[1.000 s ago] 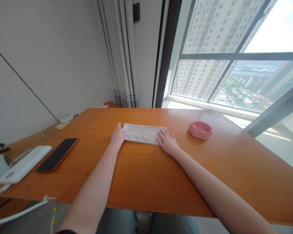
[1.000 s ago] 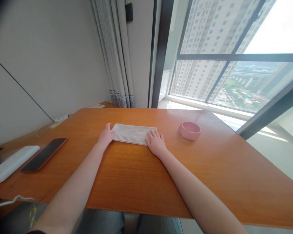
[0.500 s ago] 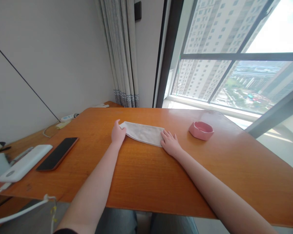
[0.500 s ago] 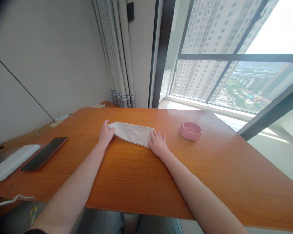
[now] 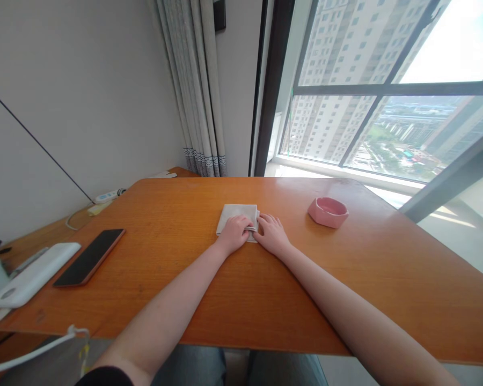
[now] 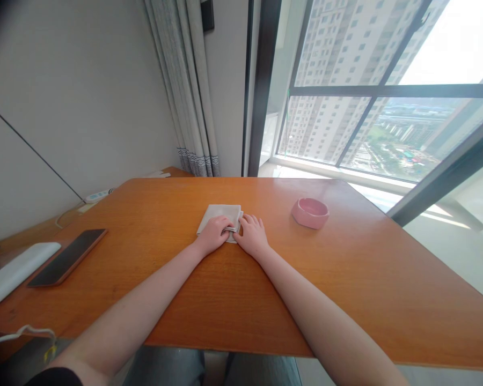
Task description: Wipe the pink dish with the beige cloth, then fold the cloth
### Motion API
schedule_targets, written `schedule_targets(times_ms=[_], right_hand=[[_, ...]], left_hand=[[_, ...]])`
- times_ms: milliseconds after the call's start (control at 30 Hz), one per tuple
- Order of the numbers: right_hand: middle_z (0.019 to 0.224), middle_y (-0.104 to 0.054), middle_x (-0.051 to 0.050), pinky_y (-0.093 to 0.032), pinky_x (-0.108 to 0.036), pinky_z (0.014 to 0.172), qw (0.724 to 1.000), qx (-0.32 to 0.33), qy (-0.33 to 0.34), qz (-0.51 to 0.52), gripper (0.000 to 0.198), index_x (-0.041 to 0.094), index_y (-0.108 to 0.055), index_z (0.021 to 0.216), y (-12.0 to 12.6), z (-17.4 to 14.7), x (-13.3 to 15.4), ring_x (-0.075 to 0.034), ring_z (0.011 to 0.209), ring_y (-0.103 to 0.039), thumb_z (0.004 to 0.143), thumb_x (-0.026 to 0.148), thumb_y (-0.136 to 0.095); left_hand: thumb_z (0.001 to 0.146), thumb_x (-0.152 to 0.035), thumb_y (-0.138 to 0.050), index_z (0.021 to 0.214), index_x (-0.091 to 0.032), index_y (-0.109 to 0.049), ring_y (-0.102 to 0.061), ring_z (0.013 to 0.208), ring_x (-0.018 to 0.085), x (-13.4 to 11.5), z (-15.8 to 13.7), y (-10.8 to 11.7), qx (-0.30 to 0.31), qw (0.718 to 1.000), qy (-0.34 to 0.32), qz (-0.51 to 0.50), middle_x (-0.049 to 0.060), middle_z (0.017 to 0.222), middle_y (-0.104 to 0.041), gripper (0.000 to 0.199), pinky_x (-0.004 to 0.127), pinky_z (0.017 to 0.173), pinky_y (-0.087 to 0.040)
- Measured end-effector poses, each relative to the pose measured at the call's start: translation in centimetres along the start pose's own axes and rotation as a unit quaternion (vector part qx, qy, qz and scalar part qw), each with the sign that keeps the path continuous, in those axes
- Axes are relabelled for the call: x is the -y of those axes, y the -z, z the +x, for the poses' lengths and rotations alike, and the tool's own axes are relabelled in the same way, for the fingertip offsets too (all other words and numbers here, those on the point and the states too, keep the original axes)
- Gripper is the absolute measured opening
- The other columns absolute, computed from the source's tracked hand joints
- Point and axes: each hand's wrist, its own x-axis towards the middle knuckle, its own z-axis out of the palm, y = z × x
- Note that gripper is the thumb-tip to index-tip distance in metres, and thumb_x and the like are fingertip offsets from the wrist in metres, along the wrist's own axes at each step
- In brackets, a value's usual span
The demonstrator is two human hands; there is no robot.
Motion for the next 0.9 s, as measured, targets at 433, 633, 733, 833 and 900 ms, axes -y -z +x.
schedule_targets(times_ms=[433,633,733,833,900], right_hand=[[0.136,-0.050,-0.009,-0.020,-0.043,0.110,0.999,0.010,-0.021,0.039,0.045,0.019,-0.051,0.122,0.4,0.1,0.0,-0.025,0.127,-0.039,0.080,0.031,-0.049],[0.133,-0.052,-0.010,-0.031,-0.031,0.107,0.984,-0.040,-0.085,0.153,0.053,0.013,-0.041,0.132,-0.2,0.8,-1.1,-0.017,0.125,-0.045,0.079,0.014,-0.032],[0.134,-0.050,-0.013,-0.032,-0.032,0.107,0.980,-0.070,-0.082,0.167,0.049,0.011,-0.039,0.133,-0.3,0.8,-1.2,-0.018,0.126,-0.043,0.087,0.023,-0.029],[0.135,-0.048,-0.014,-0.030,-0.037,0.109,0.984,-0.091,-0.051,0.143,0.048,0.012,-0.042,0.133,0.4,0.3,-0.4,-0.021,0.128,-0.040,0.091,0.033,-0.029],[0.138,-0.047,-0.013,-0.024,-0.042,0.112,0.989,-0.100,-0.008,0.106,0.049,0.014,-0.041,0.135,1.2,-0.2,0.5,-0.022,0.131,-0.038,0.092,0.035,-0.030]], left_hand=[[0.074,-0.015,-0.049,0.084,-0.019,-0.060,-0.056,0.081,0.019,-0.8,-0.3,1.1,0.046,0.998,-0.001,-0.033,0.004,0.083,-0.063,0.016,0.031,0.078,-0.044],[0.086,-0.039,-0.047,0.102,-0.021,-0.062,-0.053,0.109,0.022,-0.6,-0.4,3.0,-0.028,0.999,-0.003,0.036,0.007,0.109,-0.064,0.028,0.043,0.111,-0.023],[0.094,-0.035,-0.030,0.124,-0.022,-0.052,-0.039,0.130,0.020,1.3,-0.4,3.3,-0.062,0.992,0.089,0.060,0.007,0.135,-0.051,0.040,0.047,0.114,-0.014],[0.093,-0.042,-0.031,0.135,-0.023,-0.043,-0.021,0.141,0.026,2.3,-0.5,2.3,0.060,0.983,0.151,0.081,0.009,0.149,-0.034,0.048,0.057,0.113,-0.007],[0.090,-0.050,-0.036,0.138,-0.021,-0.040,-0.014,0.143,0.030,1.4,-0.7,1.2,0.118,0.977,0.154,0.091,0.012,0.152,-0.026,0.057,0.061,0.111,-0.003]])
